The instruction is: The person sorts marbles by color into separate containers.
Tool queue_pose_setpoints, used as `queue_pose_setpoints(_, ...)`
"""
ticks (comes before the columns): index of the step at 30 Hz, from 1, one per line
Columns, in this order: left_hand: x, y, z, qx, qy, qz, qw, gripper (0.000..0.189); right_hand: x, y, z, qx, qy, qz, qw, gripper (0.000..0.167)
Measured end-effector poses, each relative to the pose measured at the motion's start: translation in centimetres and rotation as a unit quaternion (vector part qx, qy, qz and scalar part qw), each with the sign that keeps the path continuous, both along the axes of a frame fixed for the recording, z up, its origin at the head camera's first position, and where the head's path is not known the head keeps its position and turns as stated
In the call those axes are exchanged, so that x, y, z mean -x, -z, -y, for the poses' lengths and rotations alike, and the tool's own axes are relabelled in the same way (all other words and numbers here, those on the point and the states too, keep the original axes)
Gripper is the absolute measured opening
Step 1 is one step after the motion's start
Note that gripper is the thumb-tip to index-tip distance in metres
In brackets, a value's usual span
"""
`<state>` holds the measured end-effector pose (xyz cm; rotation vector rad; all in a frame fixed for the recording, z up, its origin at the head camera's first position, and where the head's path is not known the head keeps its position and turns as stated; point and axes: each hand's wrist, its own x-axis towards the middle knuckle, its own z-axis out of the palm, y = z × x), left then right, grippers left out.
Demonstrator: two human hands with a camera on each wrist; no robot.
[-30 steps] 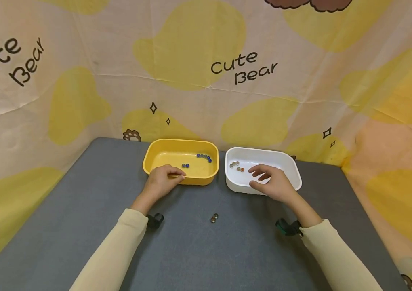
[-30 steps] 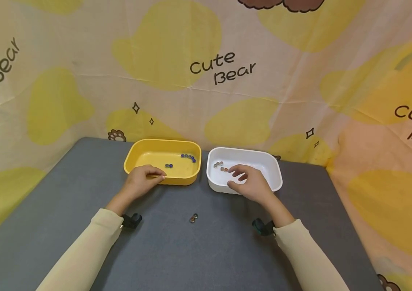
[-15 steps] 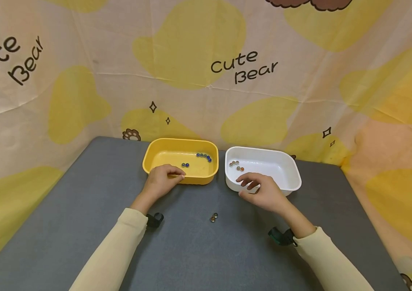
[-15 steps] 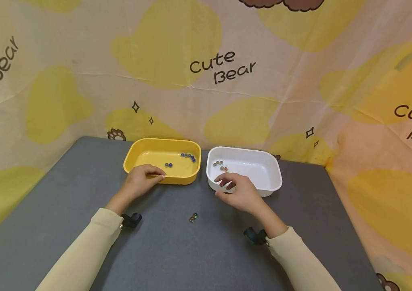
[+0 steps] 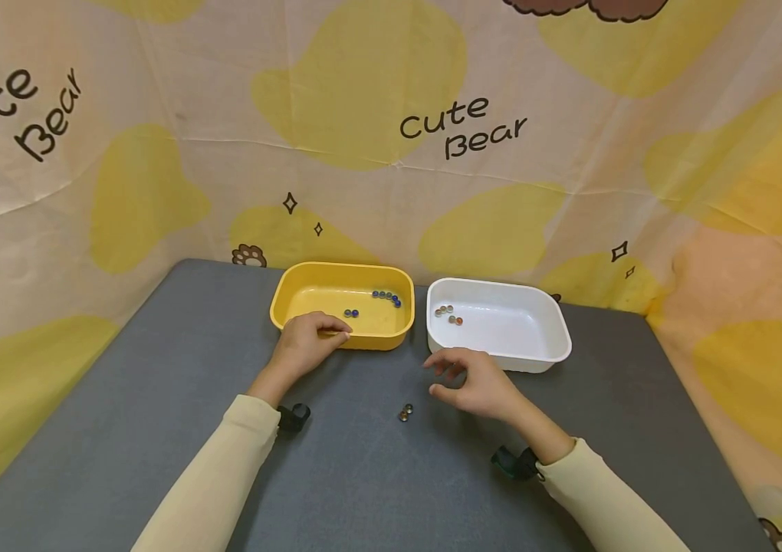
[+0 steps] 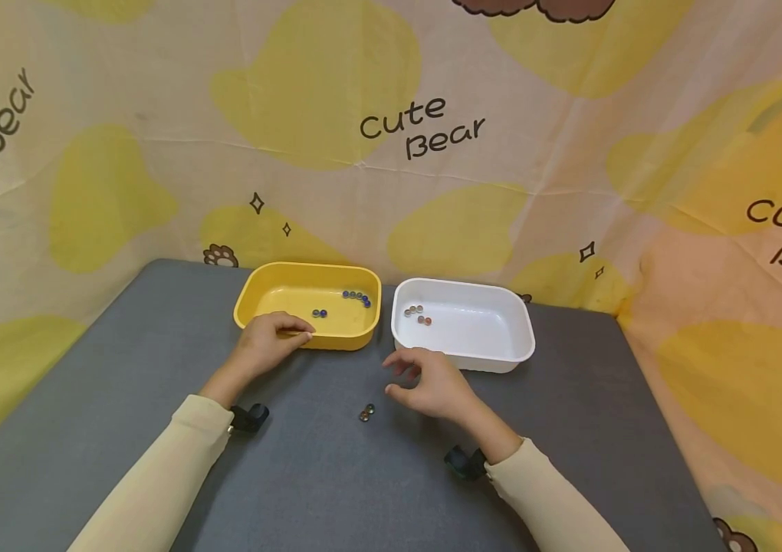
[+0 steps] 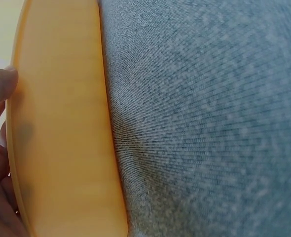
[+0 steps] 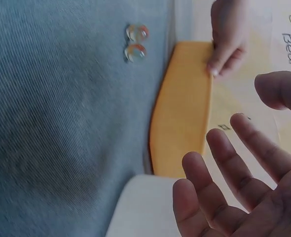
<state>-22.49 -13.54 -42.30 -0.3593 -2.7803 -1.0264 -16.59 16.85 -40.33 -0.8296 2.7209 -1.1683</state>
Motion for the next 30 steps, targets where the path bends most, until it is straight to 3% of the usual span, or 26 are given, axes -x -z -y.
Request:
queue_pose_setpoints(8,0.1,0.0,0.0,0.002,0.001,0.002,1.0000,0.011,-0.2,1.3,1.0,-0.011,-0.031,0.008,0.9994,0.025)
queue_pose_setpoints(20,0.0,-0.1,0.0,0.002,0.003,0.001,1.0000,0.010,-0.4,3.3,2.1,-0.072,-0.028,0.007,0.9970,0.019)
queue_pose_setpoints(30,-0.1,-0.1,0.0,-0.002,0.003,0.010,0.9999,0.011,-0.5,3.8,2.8,-0.104,-0.013,-0.004,0.9945,0.017)
